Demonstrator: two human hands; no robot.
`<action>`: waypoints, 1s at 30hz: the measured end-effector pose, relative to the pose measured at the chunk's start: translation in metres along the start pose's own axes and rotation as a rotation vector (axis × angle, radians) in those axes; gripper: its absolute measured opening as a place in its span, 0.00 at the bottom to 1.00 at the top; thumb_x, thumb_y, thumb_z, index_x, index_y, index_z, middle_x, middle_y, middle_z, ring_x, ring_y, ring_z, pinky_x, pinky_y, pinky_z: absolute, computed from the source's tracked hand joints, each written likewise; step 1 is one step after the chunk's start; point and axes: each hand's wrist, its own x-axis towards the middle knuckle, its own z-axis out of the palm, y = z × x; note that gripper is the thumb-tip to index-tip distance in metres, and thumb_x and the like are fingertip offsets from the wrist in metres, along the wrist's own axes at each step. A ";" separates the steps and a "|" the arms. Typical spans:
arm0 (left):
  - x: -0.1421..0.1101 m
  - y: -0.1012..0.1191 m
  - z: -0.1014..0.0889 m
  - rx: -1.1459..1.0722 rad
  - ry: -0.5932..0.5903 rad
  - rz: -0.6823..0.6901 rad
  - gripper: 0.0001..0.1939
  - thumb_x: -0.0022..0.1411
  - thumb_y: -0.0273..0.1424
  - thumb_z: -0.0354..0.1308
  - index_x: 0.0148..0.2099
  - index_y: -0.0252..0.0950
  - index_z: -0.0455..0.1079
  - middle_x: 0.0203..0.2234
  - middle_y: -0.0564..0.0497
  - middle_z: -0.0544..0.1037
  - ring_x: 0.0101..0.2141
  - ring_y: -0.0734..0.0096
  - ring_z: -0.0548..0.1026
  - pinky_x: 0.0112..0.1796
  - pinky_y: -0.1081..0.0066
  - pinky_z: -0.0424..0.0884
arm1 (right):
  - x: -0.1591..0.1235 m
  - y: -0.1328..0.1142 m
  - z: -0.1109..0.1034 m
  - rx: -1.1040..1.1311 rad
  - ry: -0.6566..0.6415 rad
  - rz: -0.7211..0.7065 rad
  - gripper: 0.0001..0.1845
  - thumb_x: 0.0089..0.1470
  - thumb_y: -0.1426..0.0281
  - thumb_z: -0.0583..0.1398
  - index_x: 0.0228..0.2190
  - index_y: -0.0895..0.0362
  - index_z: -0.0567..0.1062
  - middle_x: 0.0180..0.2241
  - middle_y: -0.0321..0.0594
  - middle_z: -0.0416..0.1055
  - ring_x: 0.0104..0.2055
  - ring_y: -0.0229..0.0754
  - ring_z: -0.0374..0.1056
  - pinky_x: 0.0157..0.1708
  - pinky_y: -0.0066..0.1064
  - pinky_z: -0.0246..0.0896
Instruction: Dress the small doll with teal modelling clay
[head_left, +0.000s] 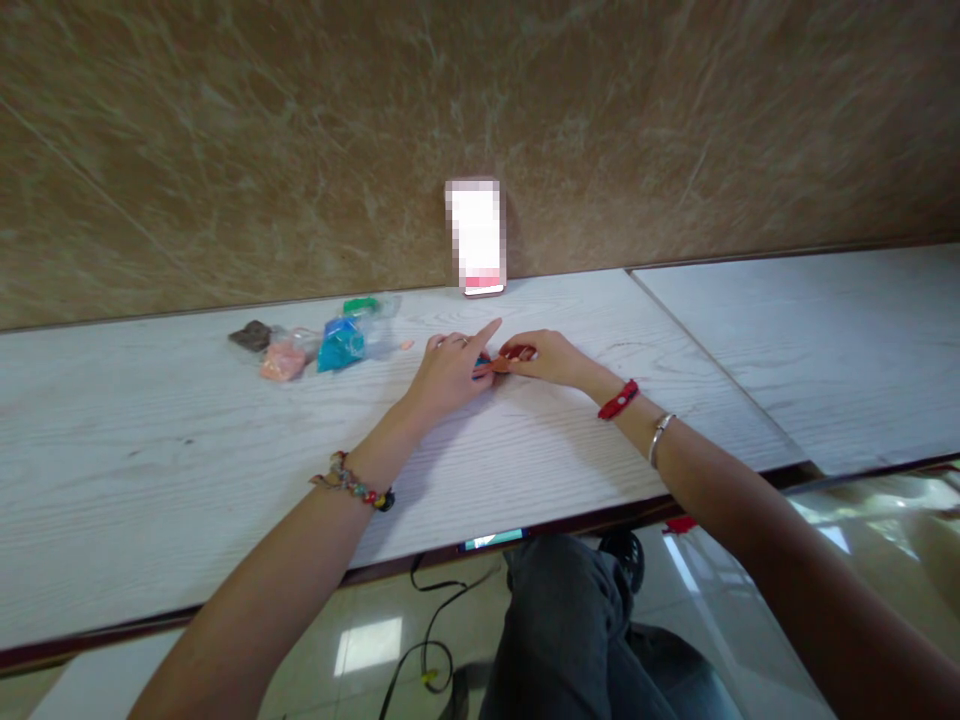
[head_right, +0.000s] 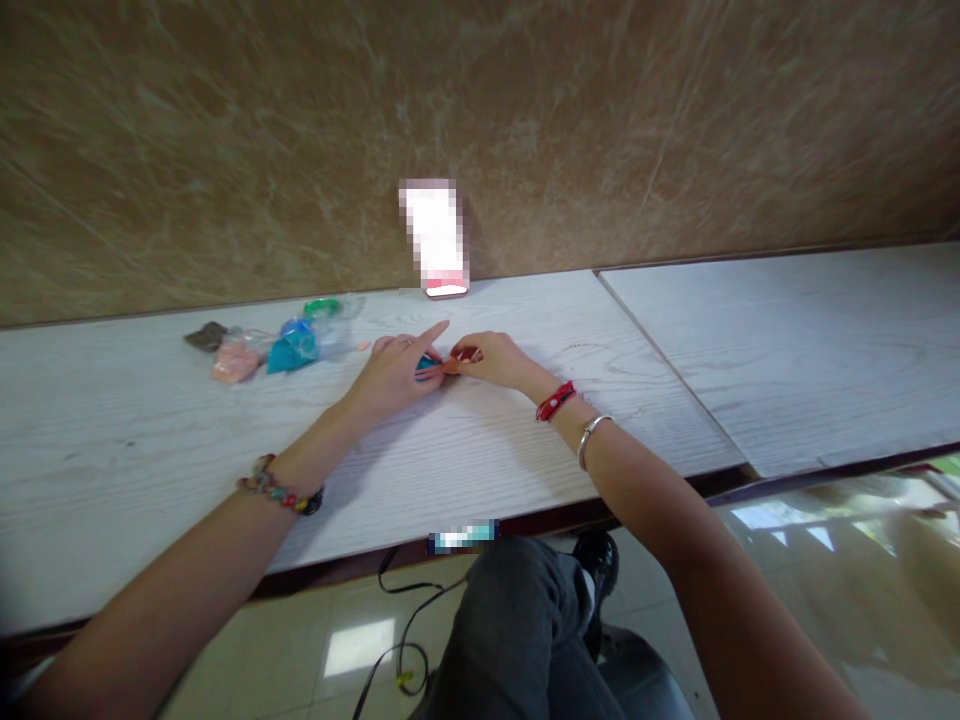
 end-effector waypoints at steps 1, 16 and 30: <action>0.000 0.001 0.000 -0.004 0.002 -0.007 0.33 0.55 0.31 0.54 0.62 0.39 0.49 0.39 0.49 0.76 0.43 0.60 0.69 0.45 0.61 0.57 | 0.000 0.000 0.000 -0.002 0.003 0.003 0.10 0.47 0.68 0.61 0.33 0.61 0.77 0.31 0.41 0.75 0.30 0.35 0.68 0.31 0.26 0.60; -0.008 -0.021 -0.006 -0.147 -0.077 0.018 0.44 0.52 0.38 0.59 0.65 0.42 0.38 0.48 0.47 0.70 0.50 0.58 0.63 0.49 0.59 0.54 | 0.000 0.006 0.000 0.026 -0.002 -0.018 0.11 0.46 0.74 0.60 0.35 0.61 0.76 0.31 0.39 0.75 0.30 0.34 0.67 0.32 0.26 0.61; -0.008 -0.020 -0.014 -0.166 -0.147 -0.015 0.36 0.56 0.34 0.55 0.63 0.37 0.44 0.47 0.45 0.71 0.49 0.59 0.65 0.50 0.58 0.55 | 0.002 0.001 0.019 -0.194 0.080 -0.332 0.17 0.44 0.69 0.64 0.39 0.59 0.76 0.39 0.47 0.68 0.43 0.44 0.62 0.45 0.38 0.57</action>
